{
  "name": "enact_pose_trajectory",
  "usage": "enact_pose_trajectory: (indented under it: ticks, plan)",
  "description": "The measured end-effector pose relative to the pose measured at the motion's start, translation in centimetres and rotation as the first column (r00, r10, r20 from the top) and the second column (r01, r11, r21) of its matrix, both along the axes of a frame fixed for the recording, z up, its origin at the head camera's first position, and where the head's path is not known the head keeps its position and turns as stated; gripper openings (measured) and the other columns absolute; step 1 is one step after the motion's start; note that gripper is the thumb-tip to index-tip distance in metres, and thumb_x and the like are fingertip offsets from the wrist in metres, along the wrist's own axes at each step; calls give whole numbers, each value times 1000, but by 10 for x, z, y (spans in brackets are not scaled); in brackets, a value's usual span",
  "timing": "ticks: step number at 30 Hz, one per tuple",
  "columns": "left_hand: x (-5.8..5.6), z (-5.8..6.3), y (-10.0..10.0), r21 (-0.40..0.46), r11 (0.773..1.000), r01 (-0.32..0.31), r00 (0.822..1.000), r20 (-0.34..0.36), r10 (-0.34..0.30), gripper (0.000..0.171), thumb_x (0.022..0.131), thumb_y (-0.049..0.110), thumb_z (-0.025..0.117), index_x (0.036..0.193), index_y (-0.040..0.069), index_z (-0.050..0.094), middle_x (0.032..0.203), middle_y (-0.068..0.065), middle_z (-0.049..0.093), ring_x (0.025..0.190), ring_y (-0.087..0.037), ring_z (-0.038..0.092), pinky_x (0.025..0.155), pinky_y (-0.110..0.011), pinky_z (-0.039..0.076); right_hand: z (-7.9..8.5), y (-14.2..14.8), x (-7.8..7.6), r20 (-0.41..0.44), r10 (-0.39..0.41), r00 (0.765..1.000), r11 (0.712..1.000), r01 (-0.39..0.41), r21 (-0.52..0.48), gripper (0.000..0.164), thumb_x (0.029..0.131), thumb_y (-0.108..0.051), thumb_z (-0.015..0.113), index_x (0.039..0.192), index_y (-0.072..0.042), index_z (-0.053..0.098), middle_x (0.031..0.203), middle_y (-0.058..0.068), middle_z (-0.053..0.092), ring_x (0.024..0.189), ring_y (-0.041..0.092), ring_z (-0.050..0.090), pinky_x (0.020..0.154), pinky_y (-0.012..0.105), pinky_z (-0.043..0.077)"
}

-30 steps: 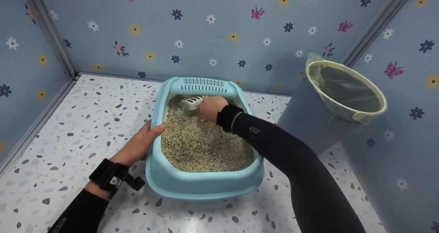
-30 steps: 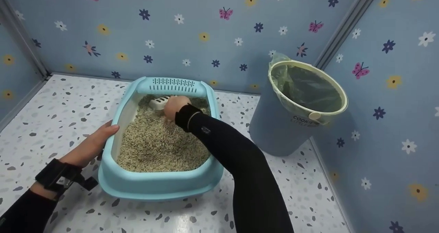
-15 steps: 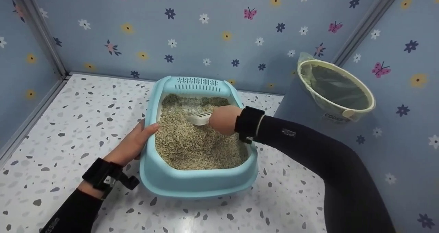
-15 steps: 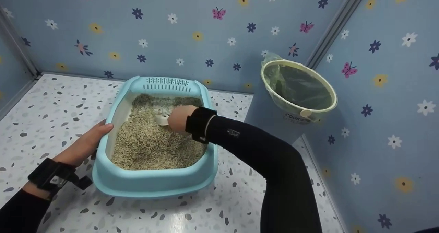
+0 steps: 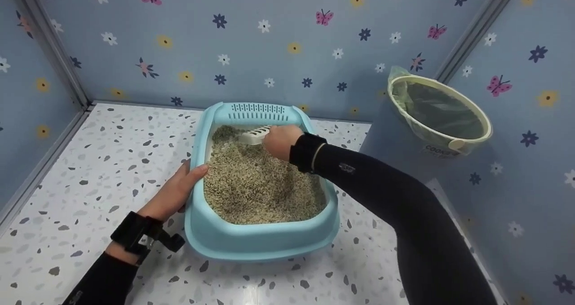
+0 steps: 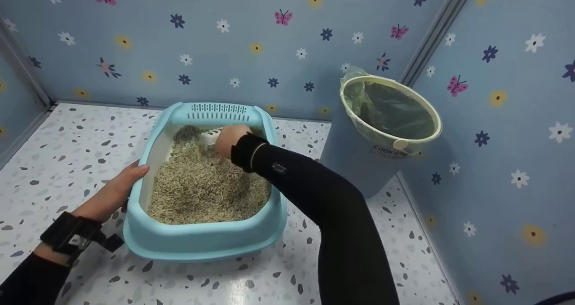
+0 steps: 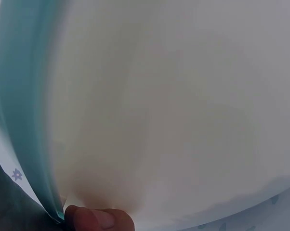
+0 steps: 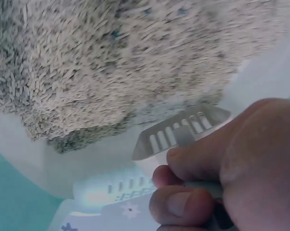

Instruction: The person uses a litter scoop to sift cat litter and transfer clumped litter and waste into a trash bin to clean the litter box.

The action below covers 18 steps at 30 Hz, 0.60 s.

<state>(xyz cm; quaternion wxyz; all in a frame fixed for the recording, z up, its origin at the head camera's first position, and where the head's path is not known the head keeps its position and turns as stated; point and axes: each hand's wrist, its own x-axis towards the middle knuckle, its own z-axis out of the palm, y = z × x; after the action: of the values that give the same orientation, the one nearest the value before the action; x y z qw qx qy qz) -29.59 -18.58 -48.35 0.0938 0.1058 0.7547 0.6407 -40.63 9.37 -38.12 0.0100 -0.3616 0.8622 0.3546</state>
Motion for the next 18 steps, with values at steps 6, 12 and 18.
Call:
enact_pose_trajectory:
  ticks: [6, 12, 18]
  plan:
    - [2, -2, 5, 12, 1000, -5, 1000, 26, 5, 76, 116, 54, 50, 175, 16, 22, 83, -12, 53, 49, -13, 44, 41, -29, 40, -20, -4, -22, -1, -76, 997, 989, 76, 126, 43, 120, -13, 51, 77, -13, 46, 68, 0, 36, 55, 13, 31, 45, 30, 27]
    - [0, 1, 5, 3, 1000, -1, 1000, 15, 1, 77, 116, 58, 49, 175, 17, 23, 78, -8, 49, 47, -10, 37, 40, -27, 36, -17, 3, -24, -14, -137, 991, 978, 137, 160, 46, 118, -12, 53, 74, -15, 42, 66, -1, 33, 55, 13, 28, 47, 29, 24]
    - [0, 2, 3, -11, 1000, -7, 1000, 11, 7, 80, 115, 58, 49, 177, 16, 19, 83, -11, 53, 48, -12, 42, 41, -28, 39, 6, 12, -25, 139, -302, 943, 953, 293, 84, 42, 117, -17, 53, 76, -14, 48, 69, 1, 39, 64, 16, 33, 58, 32, 34]
